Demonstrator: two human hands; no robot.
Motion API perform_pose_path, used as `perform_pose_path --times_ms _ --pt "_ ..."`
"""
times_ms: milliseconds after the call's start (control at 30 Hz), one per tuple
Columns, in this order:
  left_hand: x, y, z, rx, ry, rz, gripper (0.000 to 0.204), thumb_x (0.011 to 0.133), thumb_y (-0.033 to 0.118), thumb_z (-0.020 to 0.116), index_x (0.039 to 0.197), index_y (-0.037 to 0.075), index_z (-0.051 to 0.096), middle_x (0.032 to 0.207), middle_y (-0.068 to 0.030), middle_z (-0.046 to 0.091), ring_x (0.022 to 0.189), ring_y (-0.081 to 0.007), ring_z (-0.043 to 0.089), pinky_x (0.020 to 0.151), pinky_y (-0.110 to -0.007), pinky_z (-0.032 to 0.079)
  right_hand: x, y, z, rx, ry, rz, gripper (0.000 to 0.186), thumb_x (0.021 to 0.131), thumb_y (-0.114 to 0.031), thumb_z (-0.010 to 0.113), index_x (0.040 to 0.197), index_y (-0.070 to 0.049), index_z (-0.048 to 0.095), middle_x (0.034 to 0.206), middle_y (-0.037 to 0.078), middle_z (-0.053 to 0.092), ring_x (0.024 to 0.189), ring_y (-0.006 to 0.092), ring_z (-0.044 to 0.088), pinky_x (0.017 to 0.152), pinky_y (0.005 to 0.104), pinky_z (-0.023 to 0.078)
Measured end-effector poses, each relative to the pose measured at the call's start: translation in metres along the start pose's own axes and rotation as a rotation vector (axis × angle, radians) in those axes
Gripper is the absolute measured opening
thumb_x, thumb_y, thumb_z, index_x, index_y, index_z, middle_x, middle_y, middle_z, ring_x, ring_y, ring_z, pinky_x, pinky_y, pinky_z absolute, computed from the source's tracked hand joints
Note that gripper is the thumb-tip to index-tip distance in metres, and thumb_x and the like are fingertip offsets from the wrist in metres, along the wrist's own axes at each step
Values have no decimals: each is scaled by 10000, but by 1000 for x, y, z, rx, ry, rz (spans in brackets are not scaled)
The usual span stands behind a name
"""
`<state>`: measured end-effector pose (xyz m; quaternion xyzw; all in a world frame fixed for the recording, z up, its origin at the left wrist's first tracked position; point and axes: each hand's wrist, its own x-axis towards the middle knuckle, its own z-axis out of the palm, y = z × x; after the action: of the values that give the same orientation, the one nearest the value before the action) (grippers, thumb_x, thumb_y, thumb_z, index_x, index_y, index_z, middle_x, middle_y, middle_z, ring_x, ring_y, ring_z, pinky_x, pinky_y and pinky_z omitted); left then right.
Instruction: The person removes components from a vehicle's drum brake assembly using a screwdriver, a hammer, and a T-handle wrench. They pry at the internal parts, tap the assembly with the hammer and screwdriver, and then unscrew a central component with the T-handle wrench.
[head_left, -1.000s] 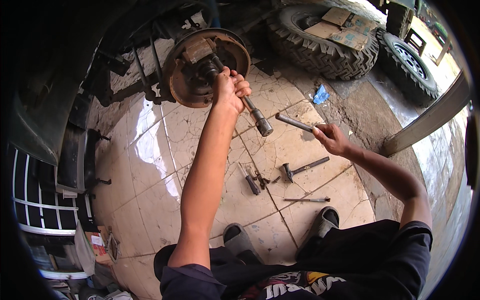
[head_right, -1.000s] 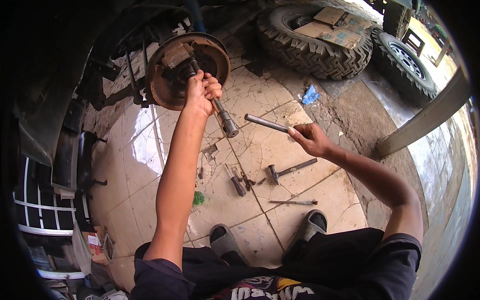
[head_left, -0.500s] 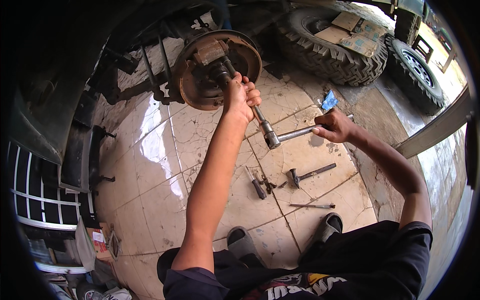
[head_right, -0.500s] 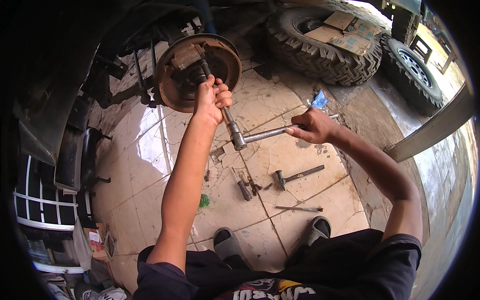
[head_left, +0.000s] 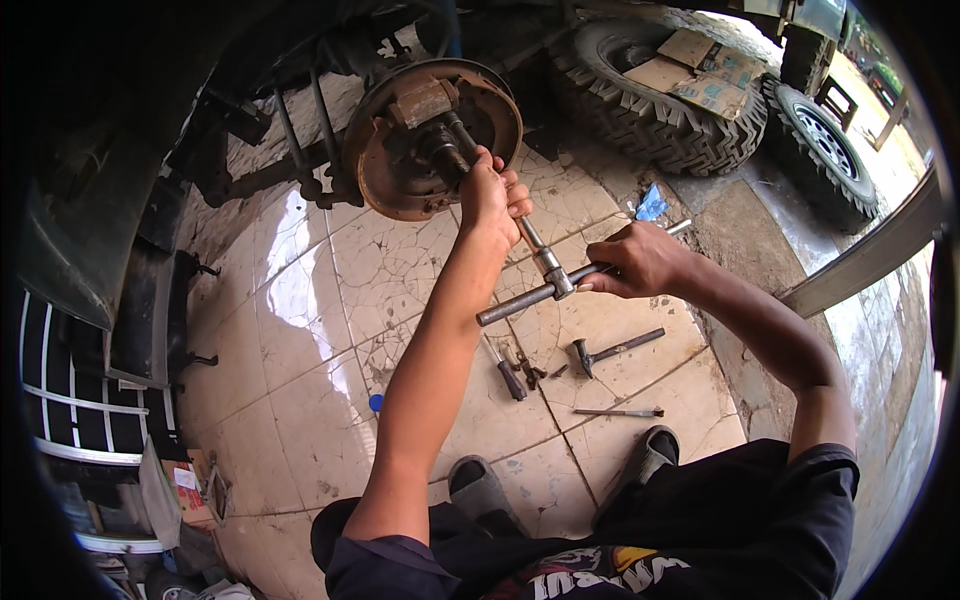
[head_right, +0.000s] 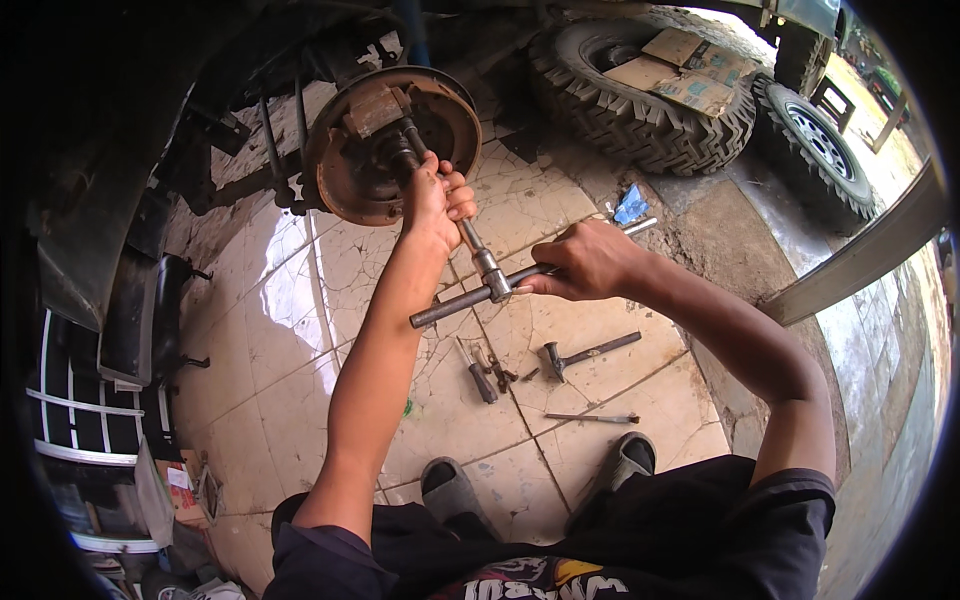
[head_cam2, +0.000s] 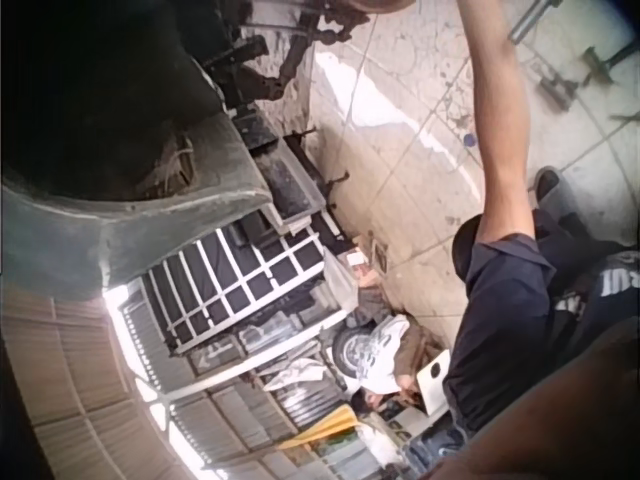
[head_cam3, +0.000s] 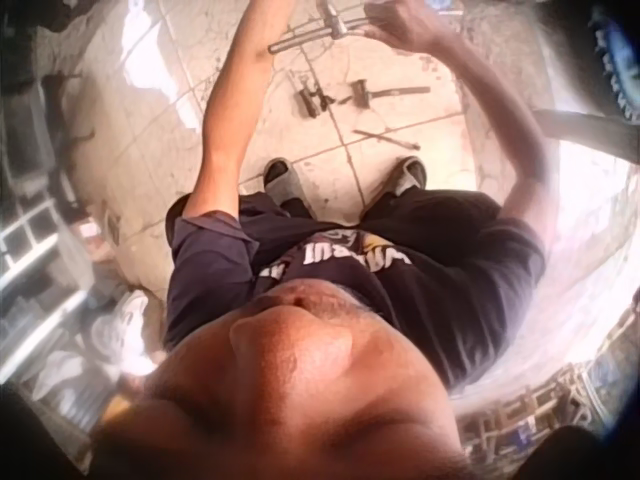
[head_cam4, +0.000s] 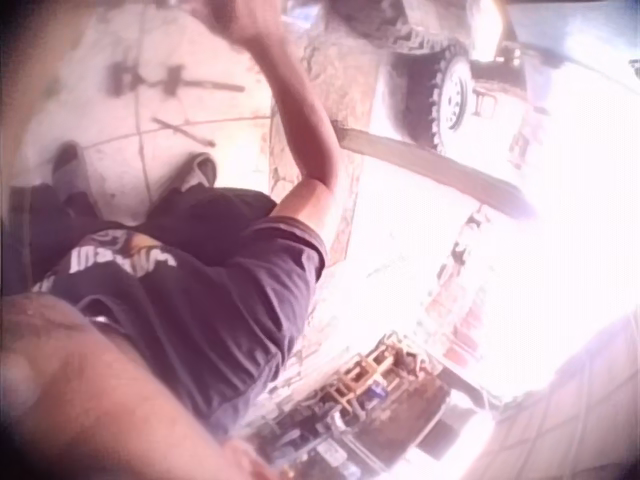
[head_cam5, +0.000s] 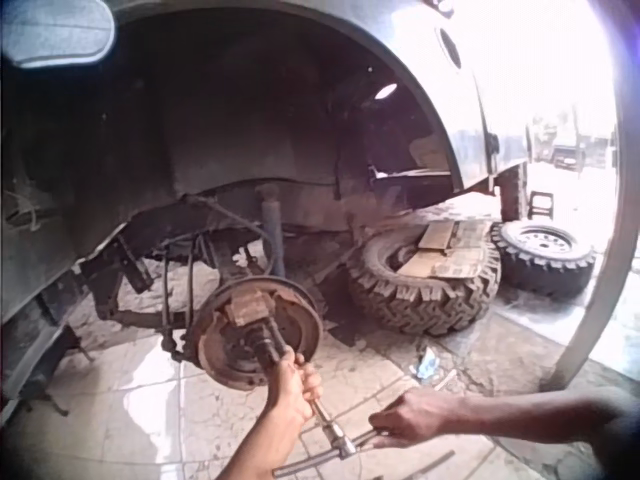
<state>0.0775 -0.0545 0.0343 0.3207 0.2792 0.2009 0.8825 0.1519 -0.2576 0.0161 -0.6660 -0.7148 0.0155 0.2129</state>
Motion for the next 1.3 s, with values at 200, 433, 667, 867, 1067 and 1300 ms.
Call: perform_pose_path --times_ms 200,433,667,867,1067,1300 --pt "-2 9 -5 -16 -51 -18 329 995 395 361 783 150 415 560 55 284 397 -56 187 364 -221 159 14 -16 -22 -64 -189 95 504 869 -547 537 712 -69 569 518 111 552 503 333 578 469 421 459" --pt "6 0 -6 -11 -42 -72 386 984 482 333 755 174 376 542 63 228 400 -59 166 360 -230 144 31 -33 -65 -457 -437 53 547 849 -594 515 702 -68 554 501 87 546 486 298 594 429 405 471" --pt "5 -12 11 -157 -88 -47 424 970 537 307 750 180 364 539 65 206 401 -66 143 367 -234 130 61 -78 -102 -743 -808 287 492 886 -537 482 805 -101 696 776 40 686 816 242 680 659 359 548" --pt "0 10 -24 -49 -137 -130 418 972 517 327 806 148 430 539 66 265 389 -57 173 360 -216 136 76 -134 -67 -684 -741 246 171 834 -251 636 796 -97 700 823 21 681 829 182 677 658 305 542" --pt "-19 9 -31 -53 -203 -226 344 966 435 395 864 118 478 582 43 338 400 -72 228 387 -223 205 45 -140 -59 -563 -559 340 244 834 -315 644 736 -92 657 646 17 644 670 186 677 535 305 508" --pt "-36 4 -5 -72 -191 -146 164 964 240 420 870 107 440 611 10 382 461 -91 305 438 -232 275 -22 -71 4 1 64 332 327 793 -301 688 642 -45 551 515 106 536 483 291 563 468 382 436"
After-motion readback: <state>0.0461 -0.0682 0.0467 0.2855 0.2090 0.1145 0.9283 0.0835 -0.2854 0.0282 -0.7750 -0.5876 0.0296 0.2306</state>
